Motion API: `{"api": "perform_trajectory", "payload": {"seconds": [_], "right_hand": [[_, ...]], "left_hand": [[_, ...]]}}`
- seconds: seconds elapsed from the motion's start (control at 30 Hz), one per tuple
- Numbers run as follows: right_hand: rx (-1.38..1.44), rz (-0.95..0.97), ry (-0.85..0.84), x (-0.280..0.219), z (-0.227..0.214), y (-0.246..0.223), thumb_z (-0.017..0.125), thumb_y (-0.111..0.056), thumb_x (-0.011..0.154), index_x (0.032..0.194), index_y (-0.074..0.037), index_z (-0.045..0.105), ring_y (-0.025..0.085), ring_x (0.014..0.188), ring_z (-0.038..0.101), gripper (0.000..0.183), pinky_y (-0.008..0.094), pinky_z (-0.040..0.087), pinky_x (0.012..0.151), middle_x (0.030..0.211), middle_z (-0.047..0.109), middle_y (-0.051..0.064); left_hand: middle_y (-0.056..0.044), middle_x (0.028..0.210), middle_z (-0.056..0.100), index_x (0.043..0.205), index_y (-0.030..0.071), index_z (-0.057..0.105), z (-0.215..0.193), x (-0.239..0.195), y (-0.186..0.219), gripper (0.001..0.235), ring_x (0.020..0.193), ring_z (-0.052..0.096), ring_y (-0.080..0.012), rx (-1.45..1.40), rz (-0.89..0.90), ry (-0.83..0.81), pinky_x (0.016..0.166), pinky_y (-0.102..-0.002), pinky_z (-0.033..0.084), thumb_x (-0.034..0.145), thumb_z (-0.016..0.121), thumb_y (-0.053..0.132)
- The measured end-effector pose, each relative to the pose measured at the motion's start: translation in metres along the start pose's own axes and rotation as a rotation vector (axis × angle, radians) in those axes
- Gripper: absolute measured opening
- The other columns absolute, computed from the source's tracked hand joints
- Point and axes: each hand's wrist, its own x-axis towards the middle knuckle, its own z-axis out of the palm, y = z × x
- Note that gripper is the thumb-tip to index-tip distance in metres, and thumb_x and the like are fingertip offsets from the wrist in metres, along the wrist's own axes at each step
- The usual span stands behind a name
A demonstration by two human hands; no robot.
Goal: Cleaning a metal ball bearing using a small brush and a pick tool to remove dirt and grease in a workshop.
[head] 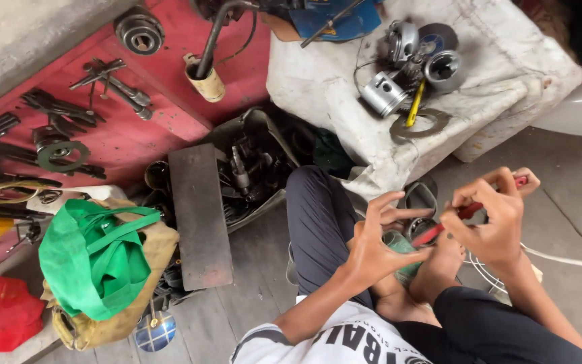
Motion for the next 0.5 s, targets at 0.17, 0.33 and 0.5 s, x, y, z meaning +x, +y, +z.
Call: {"api": "perform_trajectory", "payload": {"seconds": [0.17,0.33,0.5], "right_hand": [[-0.129,0.04,0.012,-0.003,-0.019,-0.009,0.071,0.006,0.069,0.076,-0.001,0.064,0.024,0.09,0.047,0.011,0.034,0.04,0.08,0.075,0.064,0.005],[-0.128,0.021,0.066,-0.003,-0.026,-0.036,0.069,0.007,0.07,0.078,-0.001,0.061,0.024,0.085,0.045,0.014,0.033,0.041,0.079,0.081,0.066,0.006],[-0.228,-0.01,0.054,-0.009,-0.036,-0.044,0.072,0.005,0.072,0.078,-0.005,0.062,0.024,0.085,0.046,0.015,0.035,0.034,0.099,0.073,0.061,-0.001]], "left_hand": [[-0.004,0.125,0.072,0.146,0.008,0.033,0.005,-0.003,-0.005,0.088,0.106,0.072,-0.0187,0.083,0.069,0.047,0.089,-0.029,0.06,0.076,0.085,0.006],[-0.006,0.128,0.071,0.145,0.008,0.033,0.015,-0.008,-0.006,0.086,0.102,0.072,-0.019,0.062,0.167,0.004,0.086,-0.029,0.06,0.077,0.085,0.006],[-0.006,0.13,0.07,0.146,0.011,0.036,0.009,-0.015,0.003,0.086,0.11,0.07,-0.0202,0.117,0.292,0.068,0.086,-0.028,0.06,0.077,0.088,0.003]]}}
